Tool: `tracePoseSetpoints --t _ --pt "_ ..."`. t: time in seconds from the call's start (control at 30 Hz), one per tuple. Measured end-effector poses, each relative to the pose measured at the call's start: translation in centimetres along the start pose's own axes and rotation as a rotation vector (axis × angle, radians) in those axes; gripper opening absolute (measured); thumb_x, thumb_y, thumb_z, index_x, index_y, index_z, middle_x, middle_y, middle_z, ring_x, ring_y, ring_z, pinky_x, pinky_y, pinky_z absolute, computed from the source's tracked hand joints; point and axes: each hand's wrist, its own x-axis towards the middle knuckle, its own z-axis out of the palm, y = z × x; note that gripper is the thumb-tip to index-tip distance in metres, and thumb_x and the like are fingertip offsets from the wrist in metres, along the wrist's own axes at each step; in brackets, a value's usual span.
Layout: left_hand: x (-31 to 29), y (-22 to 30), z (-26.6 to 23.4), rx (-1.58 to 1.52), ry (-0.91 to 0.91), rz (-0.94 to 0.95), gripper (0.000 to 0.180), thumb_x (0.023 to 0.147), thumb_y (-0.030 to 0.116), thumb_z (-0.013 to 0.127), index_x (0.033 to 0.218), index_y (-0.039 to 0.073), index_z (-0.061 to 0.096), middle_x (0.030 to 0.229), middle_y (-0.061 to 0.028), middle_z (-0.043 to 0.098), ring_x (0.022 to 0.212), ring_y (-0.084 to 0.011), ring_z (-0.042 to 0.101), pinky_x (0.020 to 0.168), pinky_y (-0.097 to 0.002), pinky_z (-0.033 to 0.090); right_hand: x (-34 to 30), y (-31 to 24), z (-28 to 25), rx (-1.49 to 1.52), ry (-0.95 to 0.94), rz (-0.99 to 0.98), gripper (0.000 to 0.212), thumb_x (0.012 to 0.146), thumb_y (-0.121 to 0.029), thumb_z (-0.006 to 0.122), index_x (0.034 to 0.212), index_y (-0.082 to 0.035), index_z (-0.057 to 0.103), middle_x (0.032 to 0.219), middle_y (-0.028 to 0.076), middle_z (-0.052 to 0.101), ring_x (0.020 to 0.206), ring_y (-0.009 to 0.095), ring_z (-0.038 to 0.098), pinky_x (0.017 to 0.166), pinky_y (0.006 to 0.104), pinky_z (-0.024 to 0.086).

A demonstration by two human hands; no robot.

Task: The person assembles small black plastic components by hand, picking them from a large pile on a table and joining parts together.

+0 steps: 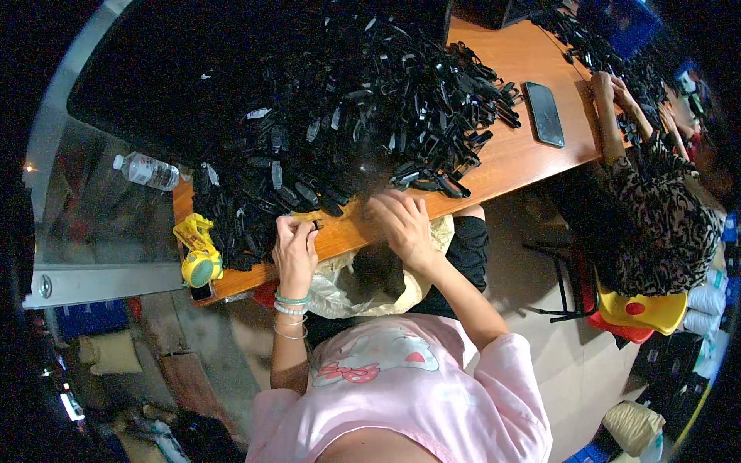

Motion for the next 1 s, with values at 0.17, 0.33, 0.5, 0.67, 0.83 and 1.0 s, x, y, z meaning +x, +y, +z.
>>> tracePoseSetpoints --t 0.17,0.33,0.5,0.67,0.83,1.0 --pt "-1.2 2.6 -0.3 -0.625 -0.013 -0.194 0.009 0.087 0.004 0.055 0.095 0.001 0.052 0.078 -0.0089 0.058 0.068 -0.0181 0.057 0.062 -0.0301 0.045 -0.6 -2.5 -0.7 0.205 0.122 0.236 0.038 0.085 0.000 0.050 0.123 -0.001 0.048 0.087 0.013 0.054 0.073 0.024 0.052 0.062 0.0270 0.041" --pt "-2.3 4.2 -2.0 -1.077 -0.385 -0.238 0.029 0.078 0.007 0.066 0.105 0.001 0.059 0.086 -0.0001 0.059 0.072 -0.0062 0.053 0.065 -0.0219 0.045 -0.3 -6.4 -4.1 0.852 -0.173 0.725 0.036 0.088 -0.012 0.055 0.121 -0.001 0.049 0.104 0.011 0.059 0.090 0.017 0.056 0.080 0.0292 0.044" --pt "-2.8 5.2 -2.7 -0.833 -0.207 -0.076 0.024 0.078 0.008 0.068 0.098 -0.003 0.061 0.094 -0.0103 0.063 0.081 -0.0184 0.062 0.073 -0.0300 0.048 -0.4 -7.2 -5.9 0.960 -0.314 0.500 0.036 0.088 -0.010 0.055 0.122 0.002 0.050 0.100 0.010 0.057 0.089 0.018 0.053 0.077 0.0287 0.043" --pt "-2.0 5.6 -3.5 -0.706 -0.203 0.057 0.025 0.077 0.010 0.069 0.095 -0.006 0.061 0.088 -0.0164 0.062 0.078 -0.0285 0.063 0.066 -0.0338 0.048 0.0 -6.8 -6.1 0.773 -0.299 0.275 0.039 0.087 -0.007 0.054 0.124 0.003 0.047 0.093 0.015 0.056 0.085 0.024 0.055 0.075 0.0343 0.043" --pt "-2.1 5.8 -4.4 -0.645 -0.233 0.102 0.024 0.077 0.009 0.068 0.093 -0.007 0.060 0.084 -0.0181 0.061 0.072 -0.0323 0.061 0.061 -0.0352 0.047 -0.6 -6.9 -6.3 0.594 -0.352 0.172 0.045 0.080 0.003 0.056 0.123 0.003 0.045 0.087 0.020 0.052 0.073 0.036 0.054 0.064 0.0387 0.045" --pt "-2.4 6.7 -3.8 -0.673 -0.181 0.038 0.025 0.078 0.008 0.068 0.094 -0.009 0.060 0.085 -0.0193 0.060 0.071 -0.0313 0.060 0.061 -0.0344 0.047 -0.4 -6.9 -6.3 0.525 -0.336 0.136 0.047 0.078 0.004 0.057 0.123 0.002 0.045 0.086 0.019 0.052 0.075 0.035 0.055 0.063 0.0378 0.046"
